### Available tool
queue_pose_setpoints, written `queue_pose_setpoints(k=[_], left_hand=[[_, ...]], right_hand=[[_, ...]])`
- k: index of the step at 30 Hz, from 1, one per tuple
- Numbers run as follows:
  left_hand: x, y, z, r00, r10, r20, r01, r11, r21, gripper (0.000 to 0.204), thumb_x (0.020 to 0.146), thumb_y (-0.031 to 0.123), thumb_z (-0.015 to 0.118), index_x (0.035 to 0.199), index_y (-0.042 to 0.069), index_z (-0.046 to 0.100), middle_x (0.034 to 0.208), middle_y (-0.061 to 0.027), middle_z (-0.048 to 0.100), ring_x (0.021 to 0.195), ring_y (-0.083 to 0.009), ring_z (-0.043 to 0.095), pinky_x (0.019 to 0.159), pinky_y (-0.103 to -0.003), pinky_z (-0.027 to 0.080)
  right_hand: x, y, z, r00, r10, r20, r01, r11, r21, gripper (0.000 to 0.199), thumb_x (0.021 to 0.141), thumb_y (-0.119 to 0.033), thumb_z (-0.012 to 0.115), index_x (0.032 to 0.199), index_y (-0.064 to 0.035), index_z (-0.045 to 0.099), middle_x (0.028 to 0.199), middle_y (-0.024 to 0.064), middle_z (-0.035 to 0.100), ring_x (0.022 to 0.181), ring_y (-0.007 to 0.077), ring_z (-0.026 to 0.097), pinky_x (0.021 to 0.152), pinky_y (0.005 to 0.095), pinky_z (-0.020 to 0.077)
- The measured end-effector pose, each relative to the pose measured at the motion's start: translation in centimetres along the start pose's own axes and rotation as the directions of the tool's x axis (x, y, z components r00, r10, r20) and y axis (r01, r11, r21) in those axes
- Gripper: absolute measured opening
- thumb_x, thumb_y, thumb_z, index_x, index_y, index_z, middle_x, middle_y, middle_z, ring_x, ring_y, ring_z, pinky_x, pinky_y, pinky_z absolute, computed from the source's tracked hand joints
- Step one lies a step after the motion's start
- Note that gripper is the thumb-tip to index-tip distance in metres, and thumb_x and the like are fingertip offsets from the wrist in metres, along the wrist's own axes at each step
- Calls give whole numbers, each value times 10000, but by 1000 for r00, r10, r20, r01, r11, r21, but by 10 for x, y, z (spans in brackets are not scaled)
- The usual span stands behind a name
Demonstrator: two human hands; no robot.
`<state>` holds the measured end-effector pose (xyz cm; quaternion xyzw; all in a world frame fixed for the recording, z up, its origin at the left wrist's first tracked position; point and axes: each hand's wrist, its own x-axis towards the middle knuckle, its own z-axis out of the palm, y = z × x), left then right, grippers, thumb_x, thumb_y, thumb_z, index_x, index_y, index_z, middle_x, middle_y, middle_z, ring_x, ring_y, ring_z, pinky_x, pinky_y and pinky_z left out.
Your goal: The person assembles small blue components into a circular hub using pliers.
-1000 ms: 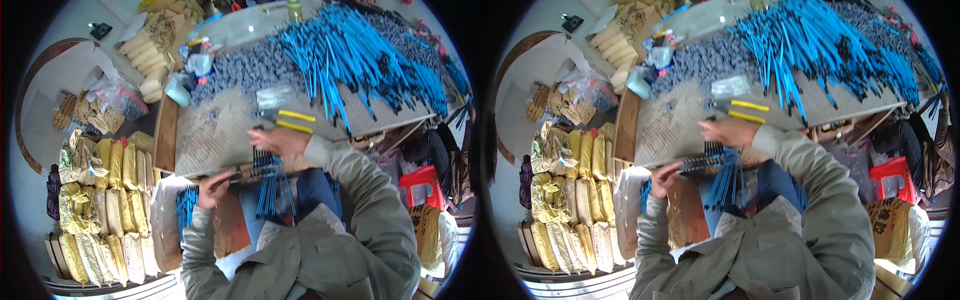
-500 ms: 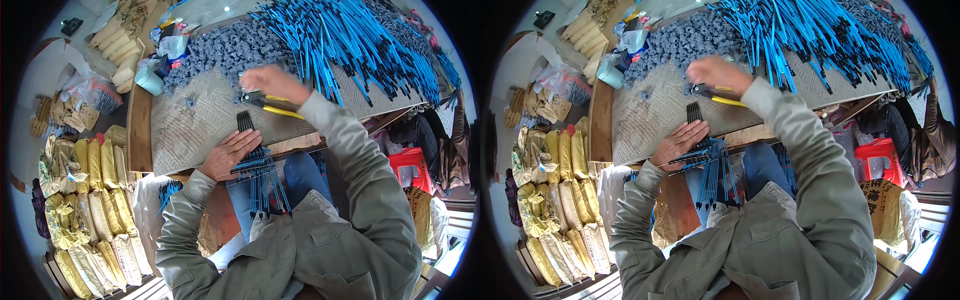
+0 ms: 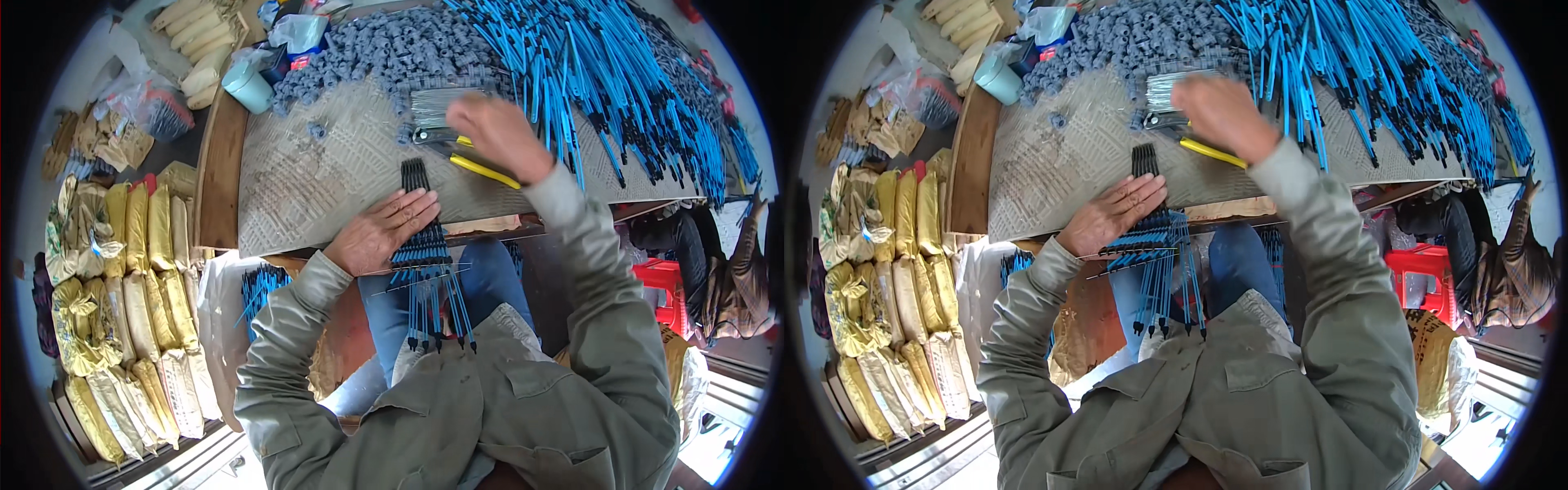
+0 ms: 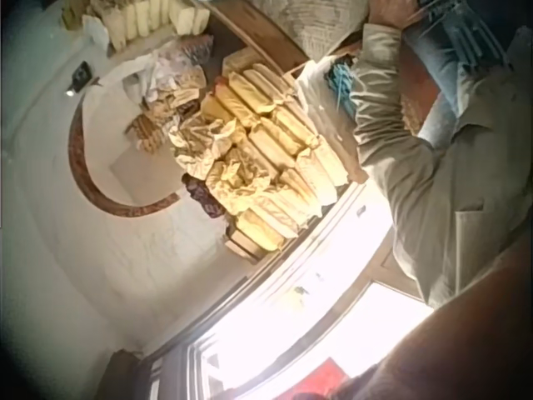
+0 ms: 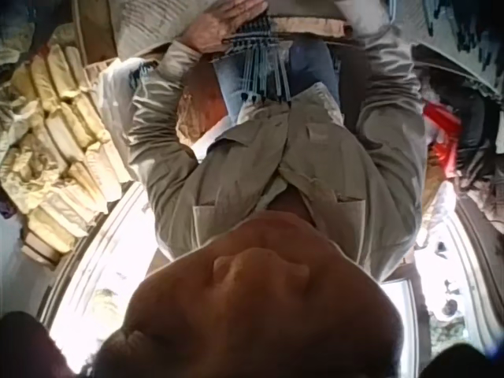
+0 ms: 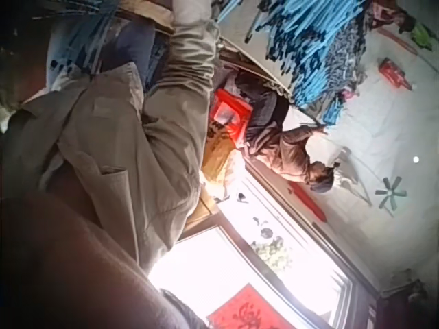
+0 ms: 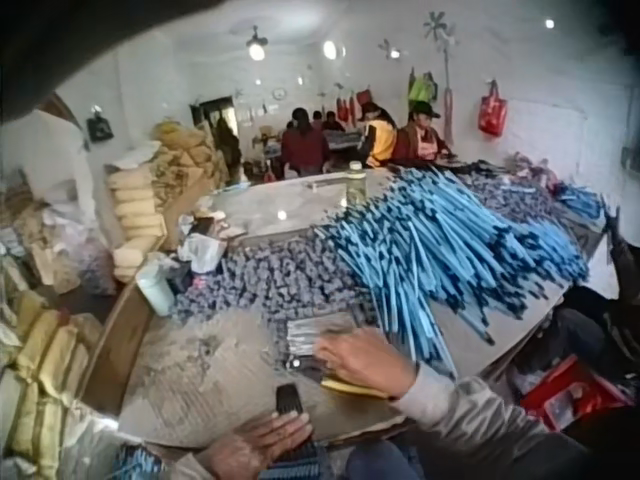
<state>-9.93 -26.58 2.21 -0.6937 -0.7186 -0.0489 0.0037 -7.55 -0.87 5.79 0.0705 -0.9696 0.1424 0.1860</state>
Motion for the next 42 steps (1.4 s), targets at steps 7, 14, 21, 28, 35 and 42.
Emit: queue_pose_setpoints(k=[7, 14, 21, 28, 35, 42], left_hand=[[3, 4, -2, 1000, 6, -1, -6, 998, -67, 921, 572, 117, 692, 1384, 42, 266, 1447, -100, 264, 1345, -237, 241, 1111, -368, 189], [2, 3, 1, 998, -6, -61, -2, 992, -127, 888, 605, 176, 693, 1378, 37, 280, 1442, -106, 274, 1343, -241, 244, 1107, -377, 193], [3, 5, 0, 999, -17, -42, 13, 996, -90, 760, 674, 162, 598, 1365, 37, 307, 1432, -102, 293, 1330, -236, 272, 1102, -372, 216], [7, 6, -1, 998, -33, -46, 32, 999, -18, 545, 812, 130, 423, 1346, 52, 348, 1420, -83, 319, 1312, -218, 311, 1093, -355, 258], [6, 8, -2, 998, -43, -41, 41, 998, -53, 569, 805, 129, 432, 1359, 55, 329, 1435, -87, 296, 1328, -222, 283, 1098, -361, 239], [0, 4, 2, 999, -32, -37, 28, 996, -88, 662, 757, 190, 524, 1367, 49, 310, 1445, -105, 272, 1339, -239, 258, 1105, -378, 206]], right_hand=[[-67, -10, 30, 984, -113, -138, 141, 967, 210, 199, 775, -69, 574, 951, -145, 626, 842, 65, 587, 712, 313, 592, 574, 399, 463], [-57, 2, 17, 996, -84, -15, 83, 996, -28, 265, 729, -35, 594, 952, -164, 655, 836, 55, 579, 675, 279, 595, 530, 372, 463], [-56, 1, 14, 997, -80, 0, 80, 995, -56, 273, 734, -47, 592, 965, -177, 657, 824, 48, 570, 669, 273, 594, 523, 371, 460], [-48, 3, 21, 992, -126, 0, 126, 989, -75, 285, 738, -43, 576, 969, -189, 657, 824, 39, 549, 648, 265, 586, 512, 371, 451], [-43, 8, 29, 973, -225, -41, 224, 974, -29, 297, 741, -47, 556, 988, -186, 645, 834, 37, 529, 639, 269, 583, 494, 382, 434], [-24, -19, 38, 970, -228, 87, 235, 968, -89, 253, 765, -40, 543, 982, -151, 609, 845, 61, 529, 646, 283, 585, 515, 398, 447]])
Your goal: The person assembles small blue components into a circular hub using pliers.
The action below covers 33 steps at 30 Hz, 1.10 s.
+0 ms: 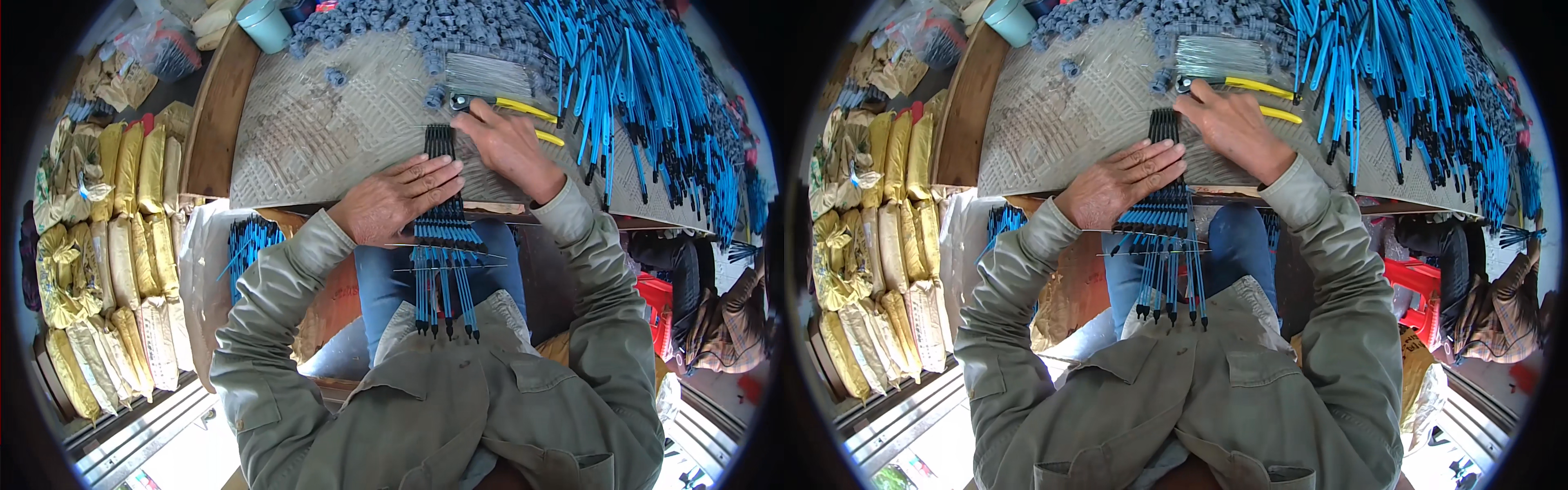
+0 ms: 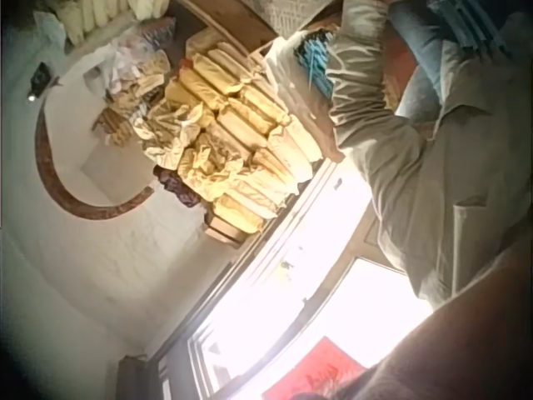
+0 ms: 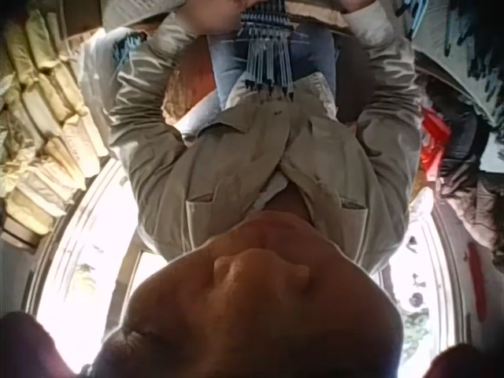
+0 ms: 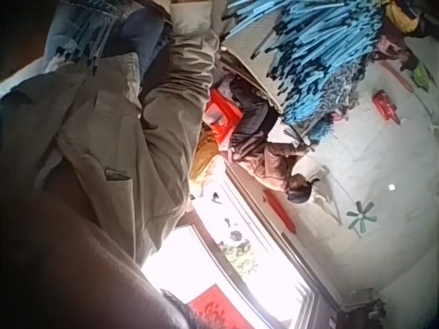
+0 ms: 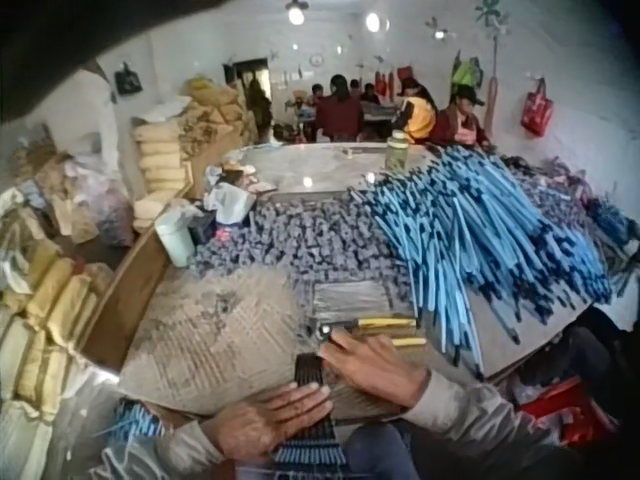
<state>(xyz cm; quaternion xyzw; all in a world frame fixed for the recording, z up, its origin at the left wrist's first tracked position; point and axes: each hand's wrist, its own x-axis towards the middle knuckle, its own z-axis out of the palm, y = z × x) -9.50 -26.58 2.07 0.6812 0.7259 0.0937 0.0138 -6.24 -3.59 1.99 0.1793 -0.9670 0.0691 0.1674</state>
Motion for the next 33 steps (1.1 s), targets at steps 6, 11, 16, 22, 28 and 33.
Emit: queue_pose_setpoints(k=[6, 11, 16, 22, 28, 33], left_hand=[[2, -2, 5, 997, 9, -81, -18, 994, -109, 946, 591, 364, 759, 1361, 47, 310, 1416, -137, 308, 1319, -283, 284, 1091, -404, 232], [-2, 10, 5, 976, -23, -215, -19, 981, -192, 825, 621, 497, 712, 1275, 67, 451, 1347, -163, 405, 1271, -323, 351, 1066, -421, 276], [5, 5, 17, 951, -33, -307, -23, 984, -176, 777, 609, 551, 696, 1201, 75, 536, 1310, -169, 450, 1252, -346, 370, 1060, -425, 284], [3, 4, 28, 954, -31, -298, -18, 987, -162, 752, 656, 499, 608, 1261, 69, 485, 1380, -130, 384, 1280, -318, 342, 1087, -419, 239], [7, 5, 27, 937, -76, -341, -5, 973, -229, 723, 623, 527, 702, 1149, 54, 559, 1304, -174, 453, 1248, -332, 374, 1047, -405, 292], [7, 25, 4, 944, -293, -154, 216, 897, -387, 696, 637, 579, 702, 1061, 35, 609, 1224, -205, 511, 1180, -355, 443, 982, -409, 361]], right_hand=[[0, -24, -36, 945, 49, -323, 28, 973, 230, 165, 802, -50, 559, 961, -82, 593, 846, 86, 602, 593, 278, 586, 521, 354, 471], [-36, -85, -141, 919, -351, -178, 387, 727, 566, 227, 766, -109, 634, 959, 0, 587, 741, 69, 568, 567, 177, 520, 569, 283, 470], [-48, -125, -123, 929, -356, -105, 342, 931, -129, 294, 741, -195, 650, 980, -35, 593, 668, 25, 507, 561, 151, 513, 550, 260, 439], [-55, -133, -100, 954, -298, 43, 287, 856, -431, 306, 770, -231, 607, 1015, -58, 549, 677, 15, 502, 564, 123, 559, 465, 251, 394], [-50, -114, -90, 954, -295, -46, 265, 908, -325, 194, 800, -217, 581, 933, -89, 522, 690, 23, 492, 507, 142, 556, 406, 274, 383], [-34, -99, -98, 913, -335, -233, 298, 938, -179, 142, 792, -209, 594, 826, -94, 519, 707, 35, 496, 516, 183, 562, 418, 312, 409]])
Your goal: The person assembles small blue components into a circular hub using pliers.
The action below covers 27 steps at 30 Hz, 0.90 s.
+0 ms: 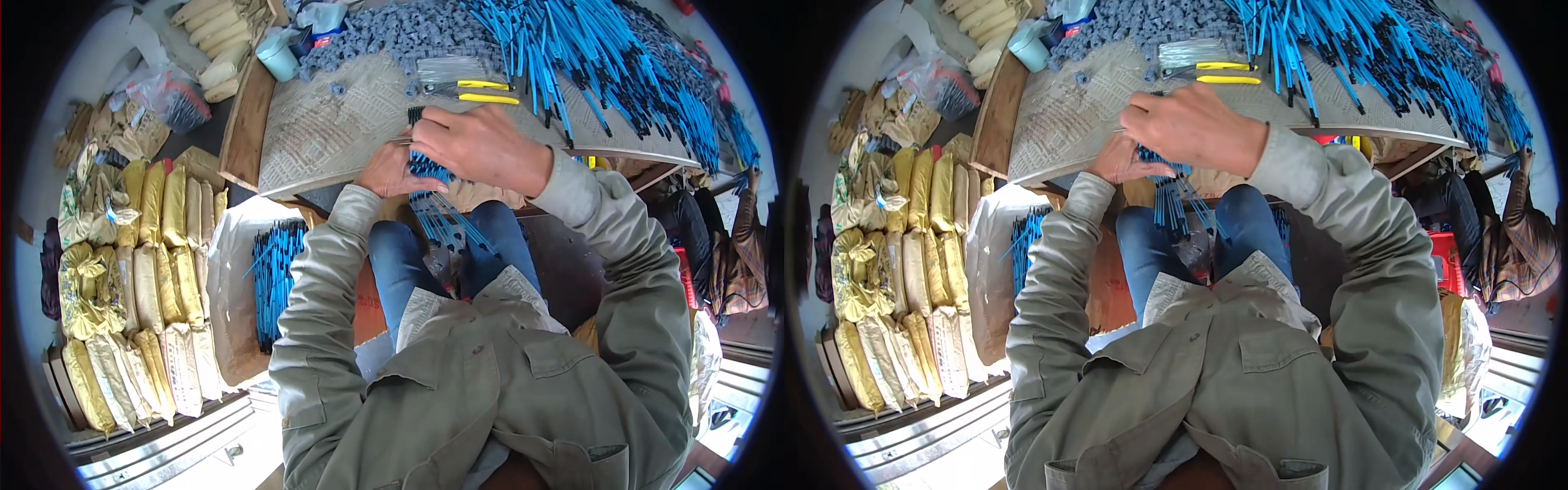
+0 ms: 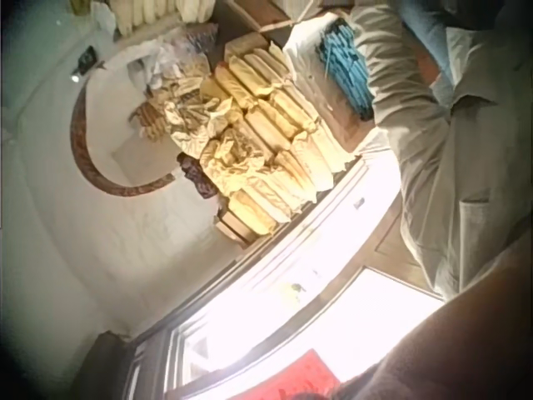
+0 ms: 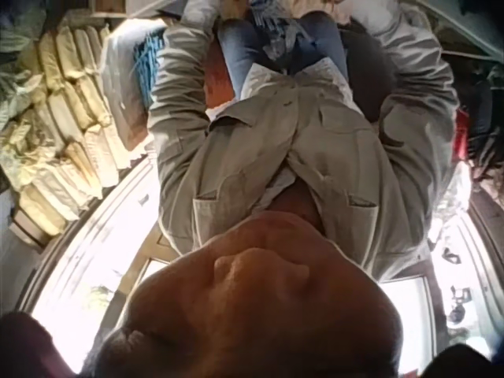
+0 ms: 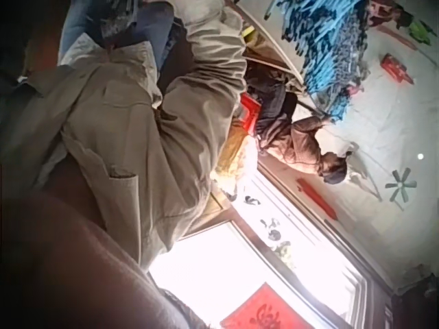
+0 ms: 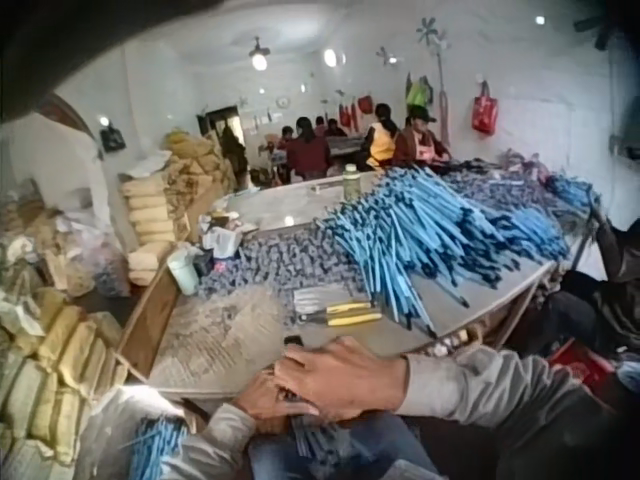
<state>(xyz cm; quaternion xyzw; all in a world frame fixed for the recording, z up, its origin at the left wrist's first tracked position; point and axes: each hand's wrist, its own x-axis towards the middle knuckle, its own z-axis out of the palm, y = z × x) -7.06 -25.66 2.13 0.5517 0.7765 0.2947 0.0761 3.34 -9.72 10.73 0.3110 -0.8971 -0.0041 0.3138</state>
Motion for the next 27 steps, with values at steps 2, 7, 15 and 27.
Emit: queue_pose_setpoints(k=[2, 7, 15, 27], left_hand=[[-2, -4, 8, 998, -31, -50, 31, 1000, -4, 684, 644, 575, 699, 1052, 33, 611, 1195, -203, 527, 1152, -358, 463, 963, -413, 375], [2, -15, 22, 965, 30, -259, -40, 999, -35, 643, 664, 562, 689, 1030, 38, 618, 1119, -192, 571, 1062, -367, 523, 896, -424, 418], [-6, -20, 19, 971, 119, -208, -109, 992, 59, 564, 732, 478, 666, 1098, 56, 587, 1128, -186, 566, 1026, -358, 541, 839, -427, 448], [16, 42, -14, 988, 37, -147, -70, 971, -227, 493, 724, 277, 737, 1117, 51, 543, 1049, -120, 574, 967, -273, 563, 851, -359, 447]], right_hand=[[5, 5, -2, 1000, 16, -22, -15, 999, 29, 143, 786, -206, 599, 807, -90, 518, 713, 37, 496, 533, 193, 566, 434, 321, 423], [-10, 8, -11, 938, 143, -317, -90, 980, 176, 206, 697, -138, 686, 847, -79, 557, 808, 65, 549, 696, 225, 589, 616, 331, 480], [-49, -3, 75, 807, 579, 119, -332, 278, 902, 414, 656, -90, 748, 1045, -41, 615, 1171, 97, 549, 1075, 177, 514, 905, 331, 416], [-22, -3, 46, 778, 601, 183, -147, -110, 983, 231, 832, -70, 619, 1036, 36, 607, 926, 76, 668, 762, 104, 616, 681, 241, 500]])
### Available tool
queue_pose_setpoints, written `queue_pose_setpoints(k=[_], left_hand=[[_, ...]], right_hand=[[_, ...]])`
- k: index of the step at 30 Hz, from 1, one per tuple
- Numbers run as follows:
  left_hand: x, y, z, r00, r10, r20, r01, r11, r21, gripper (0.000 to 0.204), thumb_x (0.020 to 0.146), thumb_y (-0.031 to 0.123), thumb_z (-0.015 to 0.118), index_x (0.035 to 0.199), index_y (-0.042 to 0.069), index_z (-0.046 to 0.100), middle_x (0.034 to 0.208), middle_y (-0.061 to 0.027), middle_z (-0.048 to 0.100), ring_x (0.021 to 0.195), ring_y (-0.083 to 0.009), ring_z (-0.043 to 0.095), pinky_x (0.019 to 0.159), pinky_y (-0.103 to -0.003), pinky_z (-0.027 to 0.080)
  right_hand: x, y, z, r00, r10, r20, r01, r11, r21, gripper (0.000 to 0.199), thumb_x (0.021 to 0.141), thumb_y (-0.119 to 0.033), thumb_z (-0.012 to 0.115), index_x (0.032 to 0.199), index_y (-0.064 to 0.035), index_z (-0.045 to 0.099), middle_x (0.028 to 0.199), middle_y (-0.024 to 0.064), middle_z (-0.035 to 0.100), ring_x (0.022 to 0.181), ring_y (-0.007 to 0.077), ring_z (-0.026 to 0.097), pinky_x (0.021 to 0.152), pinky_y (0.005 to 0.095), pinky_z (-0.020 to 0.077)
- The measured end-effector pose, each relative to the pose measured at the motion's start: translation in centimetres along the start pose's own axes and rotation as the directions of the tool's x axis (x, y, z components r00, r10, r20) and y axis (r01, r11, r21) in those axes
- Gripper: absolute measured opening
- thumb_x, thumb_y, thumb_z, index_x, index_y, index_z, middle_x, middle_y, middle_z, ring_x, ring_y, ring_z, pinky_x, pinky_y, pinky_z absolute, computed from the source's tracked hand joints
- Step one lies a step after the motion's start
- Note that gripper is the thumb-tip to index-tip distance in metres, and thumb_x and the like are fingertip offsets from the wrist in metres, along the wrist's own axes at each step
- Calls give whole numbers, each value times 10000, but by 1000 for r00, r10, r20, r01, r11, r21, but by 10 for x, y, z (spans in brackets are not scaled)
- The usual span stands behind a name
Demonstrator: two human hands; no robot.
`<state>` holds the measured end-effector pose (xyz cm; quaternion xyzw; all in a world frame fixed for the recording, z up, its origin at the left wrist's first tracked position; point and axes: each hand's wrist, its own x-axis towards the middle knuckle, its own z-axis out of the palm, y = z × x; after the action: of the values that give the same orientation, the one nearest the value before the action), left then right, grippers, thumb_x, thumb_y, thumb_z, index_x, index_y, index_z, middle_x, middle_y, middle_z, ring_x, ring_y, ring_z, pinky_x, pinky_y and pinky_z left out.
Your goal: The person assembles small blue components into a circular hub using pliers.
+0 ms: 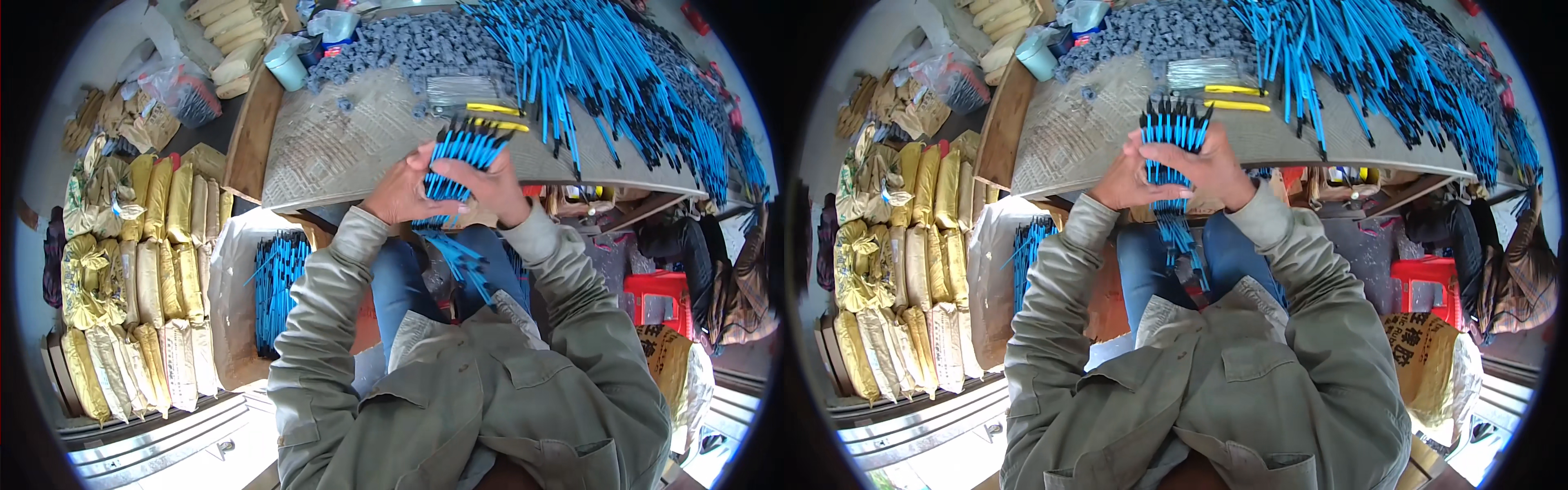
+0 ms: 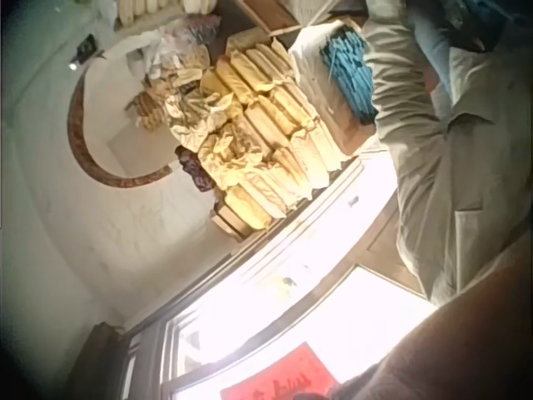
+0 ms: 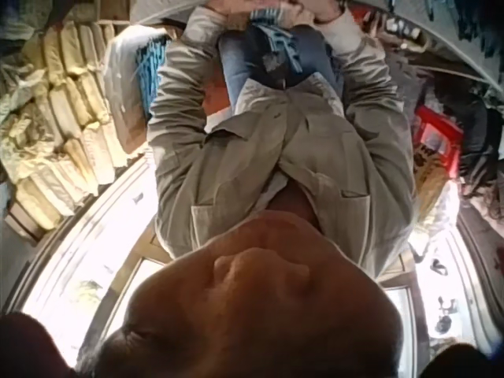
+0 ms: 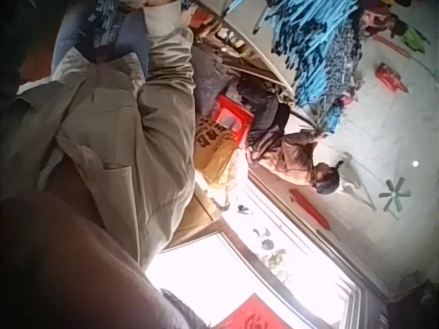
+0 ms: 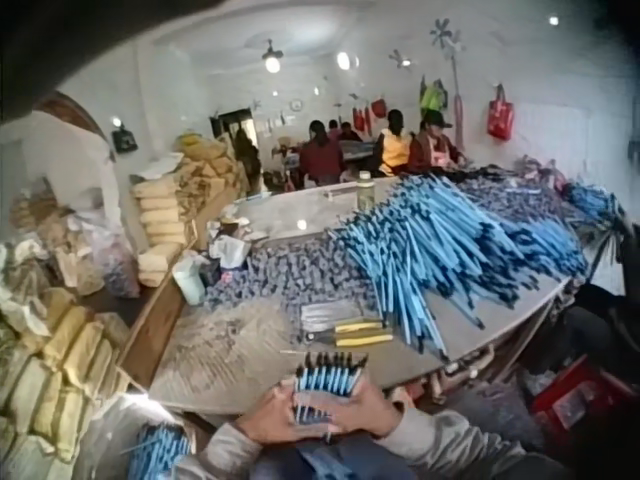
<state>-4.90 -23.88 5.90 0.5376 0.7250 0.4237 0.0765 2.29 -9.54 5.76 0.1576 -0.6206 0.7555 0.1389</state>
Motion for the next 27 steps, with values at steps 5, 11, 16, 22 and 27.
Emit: queue_pose_setpoints(k=[5, 11, 16, 22, 27], left_hand=[[-2, 40, 64, 999, -51, 0, 42, 817, -575, 515, 744, 152, 733, 1186, 51, 489, 1064, -40, 545, 976, -164, 528, 863, -320, 422], [-62, 11, 176, 911, -331, 246, 372, 401, -837, 305, 825, 43, 602, 1122, 28, 533, 1036, -8, 578, 968, -107, 529, 851, -294, 440], [-67, -12, 135, 931, -352, 94, 357, 832, -424, 153, 876, 131, 580, 988, 28, 596, 854, 6, 602, 756, -53, 517, 702, -243, 443], [26, -37, 19, 755, -318, -573, 320, 942, -102, 242, 762, 134, 692, 944, 4, 599, 750, -84, 610, 643, -116, 568, 567, -279, 451], [64, -78, -11, 915, -167, -368, 306, 880, 363, 245, 772, 110, 691, 963, 1, 583, 773, -25, 600, 587, -86, 512, 544, -214, 417]], right_hand=[[-40, -67, -13, 996, -38, 80, 42, 998, -52, 228, 855, -61, 583, 1050, 57, 589, 932, 89, 664, 794, 120, 621, 679, 249, 505], [-92, -27, -33, 896, 425, -127, -402, 900, 168, 247, 876, -93, 540, 1026, 102, 565, 927, 181, 646, 861, 240, 645, 771, 338, 535], [-97, -12, -37, 868, 492, -60, -434, 814, 386, 237, 877, -89, 556, 1049, 74, 573, 941, 159, 648, 882, 233, 643, 787, 334, 522], [-92, -13, -44, 860, 510, -5, -480, 814, 325, 270, 856, -103, 591, 1052, 82, 570, 940, 167, 648, 894, 243, 641, 804, 343, 514], [-90, -13, -42, 838, 545, 3, -510, 782, 358, 249, 851, -96, 599, 1032, 75, 577, 943, 161, 649, 912, 235, 635, 810, 340, 500]])
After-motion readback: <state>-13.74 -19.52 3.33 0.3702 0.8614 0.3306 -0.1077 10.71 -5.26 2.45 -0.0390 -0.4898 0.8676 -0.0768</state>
